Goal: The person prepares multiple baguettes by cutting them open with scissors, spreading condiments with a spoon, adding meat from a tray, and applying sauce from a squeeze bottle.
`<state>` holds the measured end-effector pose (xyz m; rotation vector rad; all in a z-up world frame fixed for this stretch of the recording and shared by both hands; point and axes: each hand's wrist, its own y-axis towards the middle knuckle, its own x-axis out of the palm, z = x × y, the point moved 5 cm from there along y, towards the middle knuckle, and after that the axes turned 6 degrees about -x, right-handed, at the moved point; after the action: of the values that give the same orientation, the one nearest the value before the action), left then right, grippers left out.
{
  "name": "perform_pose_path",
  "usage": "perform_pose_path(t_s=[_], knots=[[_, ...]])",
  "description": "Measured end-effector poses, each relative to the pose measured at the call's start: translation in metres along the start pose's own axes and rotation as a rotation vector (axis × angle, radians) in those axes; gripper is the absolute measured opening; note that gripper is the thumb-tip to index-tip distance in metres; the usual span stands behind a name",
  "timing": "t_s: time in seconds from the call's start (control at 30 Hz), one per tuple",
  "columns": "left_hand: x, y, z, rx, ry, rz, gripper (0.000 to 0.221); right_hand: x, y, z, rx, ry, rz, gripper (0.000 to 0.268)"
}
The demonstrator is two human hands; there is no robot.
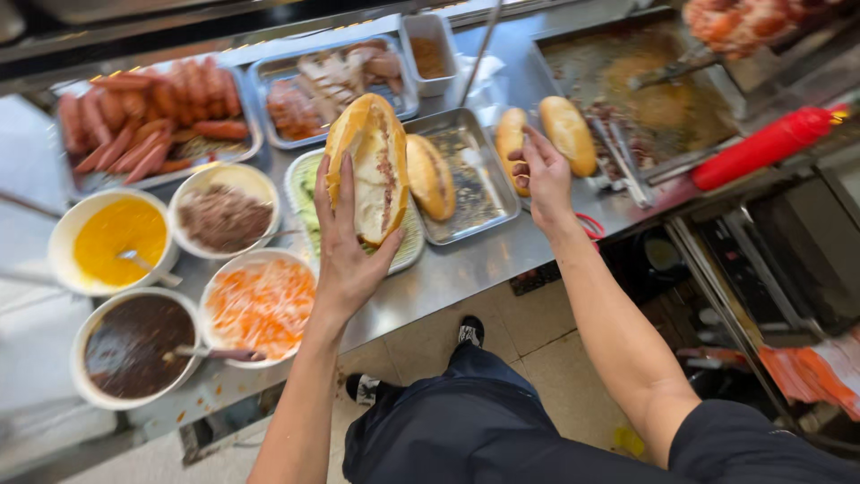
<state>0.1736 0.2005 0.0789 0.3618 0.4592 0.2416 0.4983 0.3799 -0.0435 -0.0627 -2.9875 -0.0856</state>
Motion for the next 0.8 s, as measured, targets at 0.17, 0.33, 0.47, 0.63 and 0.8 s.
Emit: perform_pose_path(t_s=[0.17, 0.33, 0.47, 0.63, 0.8], knots=[[0.102, 0.013, 0.027, 0.02, -0.038, -0.175, 0.109, -0.226, 0.028, 0.009, 0.075, 0.322, 0.586, 0.045], [0.218, 0.026, 0.054, -0.05, -0.168, -0.276, 0.102, -0.412, 0.057, 0.034, 0.265, 0.743, 0.781, 0.074], [0.304, 0.035, 0.077, -0.187, -0.361, -0.352, 0.102, -0.475, 0.086, 0.031, 0.454, 1.147, 0.733, 0.098], [0.363, 0.042, 0.086, -0.086, -0.231, -0.297, 0.109, -0.483, 0.127, 0.017, 0.45, 1.222, 0.582, 0.074], [0.379, 0.039, 0.073, -0.08, -0.17, -0.237, 0.111, -0.436, 0.083, -0.004, 0.306, 0.979, 0.645, 0.073]])
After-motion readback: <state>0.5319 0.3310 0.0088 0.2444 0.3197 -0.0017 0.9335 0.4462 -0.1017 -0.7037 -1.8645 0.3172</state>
